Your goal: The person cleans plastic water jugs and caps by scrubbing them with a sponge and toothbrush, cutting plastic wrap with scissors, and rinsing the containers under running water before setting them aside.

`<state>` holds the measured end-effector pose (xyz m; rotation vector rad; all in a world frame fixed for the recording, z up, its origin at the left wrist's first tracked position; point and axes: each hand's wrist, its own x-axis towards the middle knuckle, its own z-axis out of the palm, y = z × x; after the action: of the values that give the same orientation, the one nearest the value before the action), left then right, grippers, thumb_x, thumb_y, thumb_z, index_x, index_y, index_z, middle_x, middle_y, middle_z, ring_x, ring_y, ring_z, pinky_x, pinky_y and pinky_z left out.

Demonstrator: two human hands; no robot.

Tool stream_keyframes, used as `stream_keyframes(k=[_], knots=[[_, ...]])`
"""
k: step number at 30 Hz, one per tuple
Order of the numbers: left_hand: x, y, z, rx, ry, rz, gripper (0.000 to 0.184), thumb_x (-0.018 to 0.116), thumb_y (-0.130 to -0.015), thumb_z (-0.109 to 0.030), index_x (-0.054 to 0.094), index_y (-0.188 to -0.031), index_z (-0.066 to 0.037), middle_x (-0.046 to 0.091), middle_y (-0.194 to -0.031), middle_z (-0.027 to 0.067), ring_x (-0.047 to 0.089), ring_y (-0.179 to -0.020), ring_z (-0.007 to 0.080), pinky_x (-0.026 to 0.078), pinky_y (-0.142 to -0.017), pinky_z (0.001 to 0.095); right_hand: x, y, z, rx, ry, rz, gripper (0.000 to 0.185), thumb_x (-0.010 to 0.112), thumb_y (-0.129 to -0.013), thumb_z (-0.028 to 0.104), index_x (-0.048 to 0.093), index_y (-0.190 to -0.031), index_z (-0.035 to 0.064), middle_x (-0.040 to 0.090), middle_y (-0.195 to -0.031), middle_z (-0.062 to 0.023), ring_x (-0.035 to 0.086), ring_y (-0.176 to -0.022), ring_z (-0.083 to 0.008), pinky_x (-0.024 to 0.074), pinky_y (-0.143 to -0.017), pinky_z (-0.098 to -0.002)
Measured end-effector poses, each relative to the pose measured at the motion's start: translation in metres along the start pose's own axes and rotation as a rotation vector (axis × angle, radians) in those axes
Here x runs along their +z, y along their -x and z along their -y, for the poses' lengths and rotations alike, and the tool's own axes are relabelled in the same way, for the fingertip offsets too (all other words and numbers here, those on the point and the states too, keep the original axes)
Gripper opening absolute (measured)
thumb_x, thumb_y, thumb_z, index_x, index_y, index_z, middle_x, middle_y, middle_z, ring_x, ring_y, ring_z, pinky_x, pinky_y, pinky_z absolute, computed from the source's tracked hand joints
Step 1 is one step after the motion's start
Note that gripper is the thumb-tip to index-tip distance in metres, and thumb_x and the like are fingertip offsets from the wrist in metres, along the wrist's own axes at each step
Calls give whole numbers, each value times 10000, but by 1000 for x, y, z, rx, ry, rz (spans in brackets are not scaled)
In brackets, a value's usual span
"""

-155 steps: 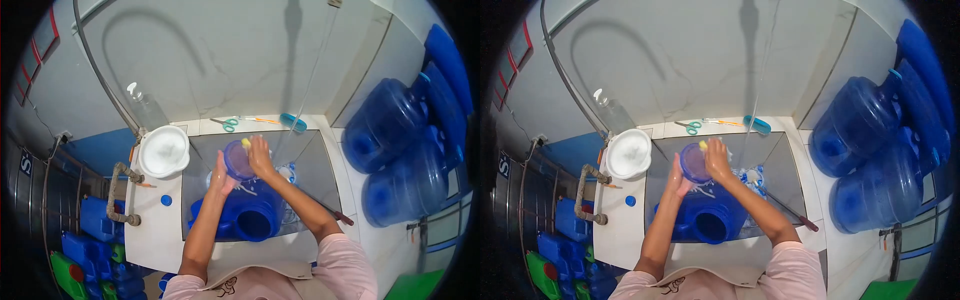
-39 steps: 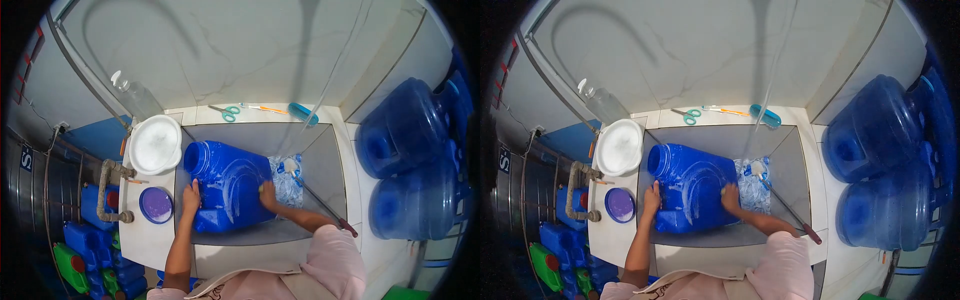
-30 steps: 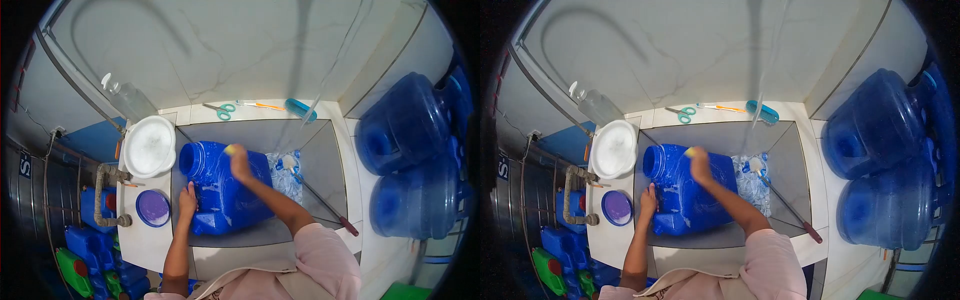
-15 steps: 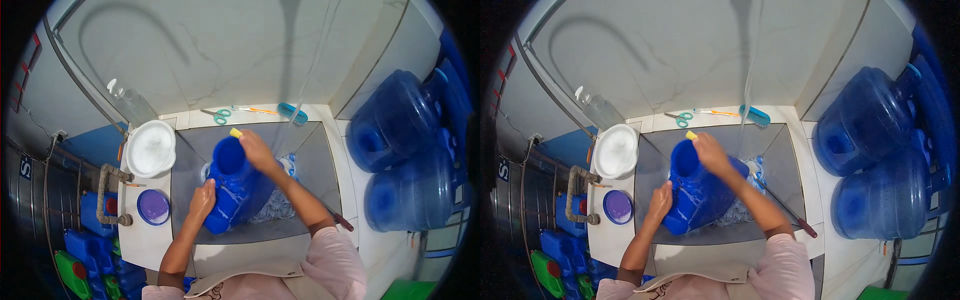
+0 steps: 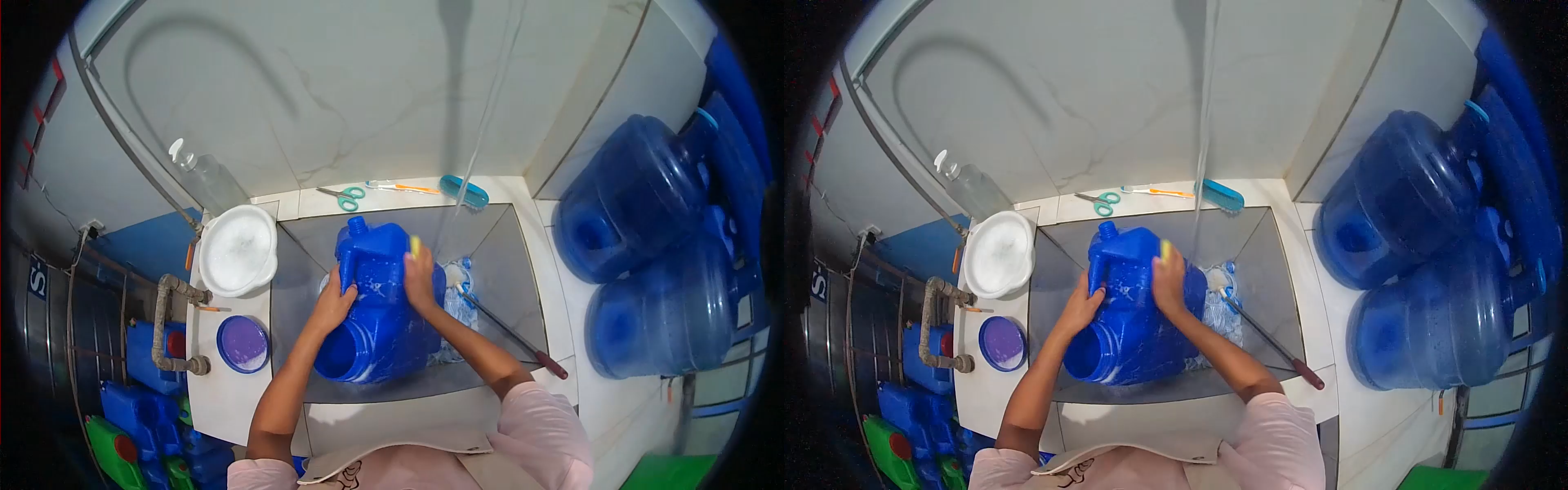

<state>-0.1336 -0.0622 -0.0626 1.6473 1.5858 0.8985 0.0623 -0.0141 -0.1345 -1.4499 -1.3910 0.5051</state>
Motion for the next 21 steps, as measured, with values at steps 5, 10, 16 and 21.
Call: stream_keyframes(k=[5, 10, 16, 21], knots=[[2, 16, 3, 170, -1, 44, 524, 533, -840, -179, 334, -1305, -40, 594, -943, 218, 609, -865, 324, 463, -767, 395, -6, -49, 89, -447, 212, 336, 274, 441, -915, 205, 545, -1038, -17, 568, -1008, -179, 506, -983, -363, 389, -877, -434], [-8, 32, -3, 40, 62, 111, 487, 527, -867, -181, 357, -1305, -51, 617, -894, 169, 613, -748, 256, 469, -682, 355, -5, -92, -13, 3, -2, 644, 378, 340, -933, 261, 563, -1072, -10, 579, -1056, -229, 520, -1009, -394, 407, -873, -433], [-6, 21, 19, -12, 162, 4, 535, 511, -878, -180, 305, -1347, -26, 549, -1094, 208, 572, -943, 291, 429, -845, 355, 13, 64, -216, 224, 552, 41, 404, 426, -896, 381, 583, -900, 8, 588, -889, -217, 546, -835, -383, 404, -737, -503], [11, 1, 18, -158, 93, -70, 605, 512, -872, -186, 232, -1377, -7, 344, -1319, 254, 353, -1233, 366, 298, -1013, 384, -43, 60, -24, 378, 72, 614, 450, 555, -840, 378, 509, -1085, 3, 496, -1141, -205, 417, -1107, -369, 331, -925, -440]])
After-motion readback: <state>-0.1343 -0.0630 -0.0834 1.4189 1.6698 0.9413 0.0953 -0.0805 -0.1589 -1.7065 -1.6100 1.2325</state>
